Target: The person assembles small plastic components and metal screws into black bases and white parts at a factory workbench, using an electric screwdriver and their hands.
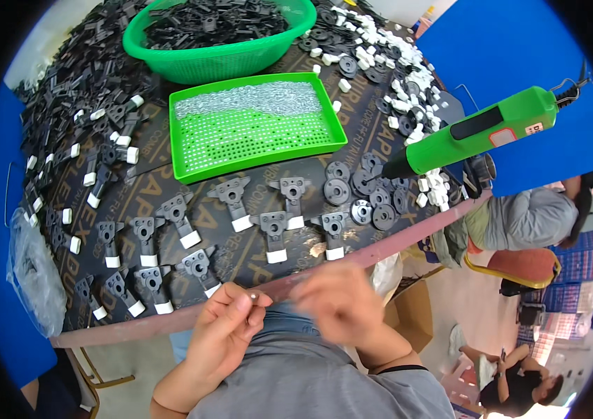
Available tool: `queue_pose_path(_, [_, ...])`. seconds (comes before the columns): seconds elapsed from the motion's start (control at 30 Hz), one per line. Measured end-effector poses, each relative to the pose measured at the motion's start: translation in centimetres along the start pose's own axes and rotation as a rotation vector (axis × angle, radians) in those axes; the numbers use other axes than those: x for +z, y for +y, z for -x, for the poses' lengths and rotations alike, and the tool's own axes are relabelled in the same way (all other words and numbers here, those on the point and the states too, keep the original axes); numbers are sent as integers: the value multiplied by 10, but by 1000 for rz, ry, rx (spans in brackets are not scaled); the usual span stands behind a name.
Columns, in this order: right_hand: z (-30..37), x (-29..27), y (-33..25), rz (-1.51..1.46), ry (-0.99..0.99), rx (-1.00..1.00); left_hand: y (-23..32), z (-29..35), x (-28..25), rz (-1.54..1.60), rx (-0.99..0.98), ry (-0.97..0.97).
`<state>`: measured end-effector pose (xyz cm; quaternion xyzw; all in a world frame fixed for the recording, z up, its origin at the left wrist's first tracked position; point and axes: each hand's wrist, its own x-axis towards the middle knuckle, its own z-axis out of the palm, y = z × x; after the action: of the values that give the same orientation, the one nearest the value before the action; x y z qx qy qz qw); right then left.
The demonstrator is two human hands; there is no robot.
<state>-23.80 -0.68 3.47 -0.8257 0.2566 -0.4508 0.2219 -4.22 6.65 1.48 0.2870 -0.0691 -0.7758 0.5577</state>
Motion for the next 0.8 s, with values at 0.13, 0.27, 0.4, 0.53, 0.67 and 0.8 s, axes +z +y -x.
queue_pose_path(0.13, [19,-21,35,-50,281,652,-2,-6,5,-9,-53,-2])
queue_pose_path(0.27, [16,-23,50,-43,206,737,-9,-12,13,-98,-110,-13])
queue_pose_path(0.4, [13,-17,54,42,168,674,-12,-15,15,-75,-140,-11])
queue_pose_path(0.53, [14,-15,50,220,193,498,-13,-18,15,-64,-142,-33])
queue_pose_path(0.67, [-2,-12,12,-343,-37,546,-17,-23,15,-62,-133,-64])
queue_pose_path(0.8, [-10,-3,5,-341,-58,611,-17,-27,20,-72,-90,-25])
